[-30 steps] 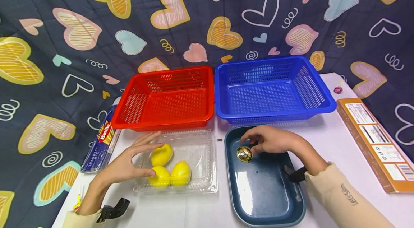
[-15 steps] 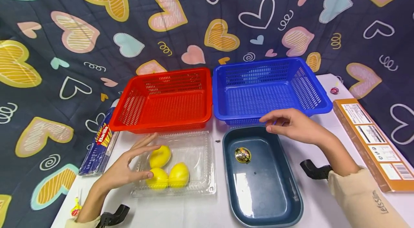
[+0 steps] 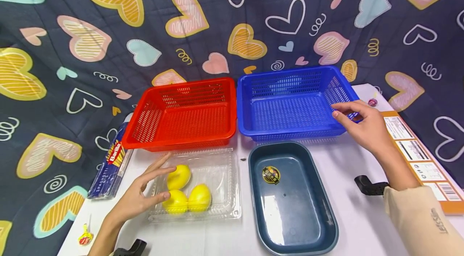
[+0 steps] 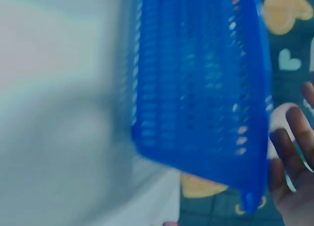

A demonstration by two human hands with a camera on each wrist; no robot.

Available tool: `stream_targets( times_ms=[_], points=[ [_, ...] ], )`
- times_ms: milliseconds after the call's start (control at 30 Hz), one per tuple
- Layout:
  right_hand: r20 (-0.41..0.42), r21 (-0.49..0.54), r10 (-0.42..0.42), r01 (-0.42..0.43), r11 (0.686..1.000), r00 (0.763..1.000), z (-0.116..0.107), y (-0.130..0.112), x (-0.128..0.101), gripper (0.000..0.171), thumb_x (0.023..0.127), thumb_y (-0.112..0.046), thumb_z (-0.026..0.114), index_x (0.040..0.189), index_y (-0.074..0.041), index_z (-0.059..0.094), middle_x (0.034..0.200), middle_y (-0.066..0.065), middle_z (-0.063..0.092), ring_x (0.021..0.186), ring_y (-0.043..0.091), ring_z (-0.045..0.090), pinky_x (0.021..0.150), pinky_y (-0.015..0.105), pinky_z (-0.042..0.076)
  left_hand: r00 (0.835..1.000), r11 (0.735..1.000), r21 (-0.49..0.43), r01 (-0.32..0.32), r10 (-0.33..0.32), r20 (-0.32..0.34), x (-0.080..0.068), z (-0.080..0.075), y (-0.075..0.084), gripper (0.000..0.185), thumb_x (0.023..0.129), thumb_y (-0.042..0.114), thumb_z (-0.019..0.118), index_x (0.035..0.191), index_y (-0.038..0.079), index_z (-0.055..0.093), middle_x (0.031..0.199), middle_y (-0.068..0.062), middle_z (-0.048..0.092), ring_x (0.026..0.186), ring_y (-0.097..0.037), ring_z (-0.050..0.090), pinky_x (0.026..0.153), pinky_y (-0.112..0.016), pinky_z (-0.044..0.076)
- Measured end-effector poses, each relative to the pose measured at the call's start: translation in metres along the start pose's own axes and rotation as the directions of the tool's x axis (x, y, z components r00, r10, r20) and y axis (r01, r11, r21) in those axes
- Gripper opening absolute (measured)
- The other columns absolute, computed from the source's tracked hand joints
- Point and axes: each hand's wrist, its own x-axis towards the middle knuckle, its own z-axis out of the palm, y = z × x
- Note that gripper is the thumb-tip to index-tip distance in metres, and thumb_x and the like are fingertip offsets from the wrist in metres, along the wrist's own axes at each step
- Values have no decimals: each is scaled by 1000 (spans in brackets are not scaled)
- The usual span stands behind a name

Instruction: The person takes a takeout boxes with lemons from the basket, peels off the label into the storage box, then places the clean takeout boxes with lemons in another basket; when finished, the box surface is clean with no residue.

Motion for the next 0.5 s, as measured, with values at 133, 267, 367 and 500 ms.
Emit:
stream_targets(
  times_ms=[133, 267, 367, 500],
  points=[
    [-96, -71, -3, -4, 997, 995, 0, 15, 3, 29, 92, -17, 75, 117, -3, 74, 101, -45, 52, 100, -18, 44, 82, 8, 31, 1000, 1000, -6, -5, 5, -26, -2, 3, 0, 54, 85, 12, 80, 137, 15, 64, 166, -3, 36, 158, -21, 21, 112, -81, 18],
    [-128, -129, 2, -18, 992, 992, -1, 26, 6, 35, 92, -19, 74, 124, -5, 71, 119, -32, 61, 123, 0, 49, 102, 25, 30, 998, 1000, -7, 16, -16, -63, -4, 5, -2, 50, 87, 11, 77, 136, 16, 65, 166, -1, 35, 156, -6, 23, 111, -81, 20],
    [-98, -174, 29, -46, 984, 995, -3, 31, 8, 44, 94, -25, 72, 133, -5, 65, 142, 4, 63, 137, 36, 46, 106, 53, 26, 995, 999, -9, 42, -43, -93, -5, 7, -4, 48, 89, 10, 74, 136, 15, 65, 167, -2, 33, 153, 3, 22, 112, -80, 20],
    [-33, -205, 62, -68, 976, 997, -5, 37, 11, 60, 94, -31, 70, 143, -2, 54, 152, 29, 47, 141, 54, 34, 97, 70, 17, 987, 995, -19, 98, -99, -124, -7, 8, -5, 48, 91, 11, 72, 138, 19, 64, 169, -5, 28, 155, 1, 20, 112, -81, 18]
  ],
)
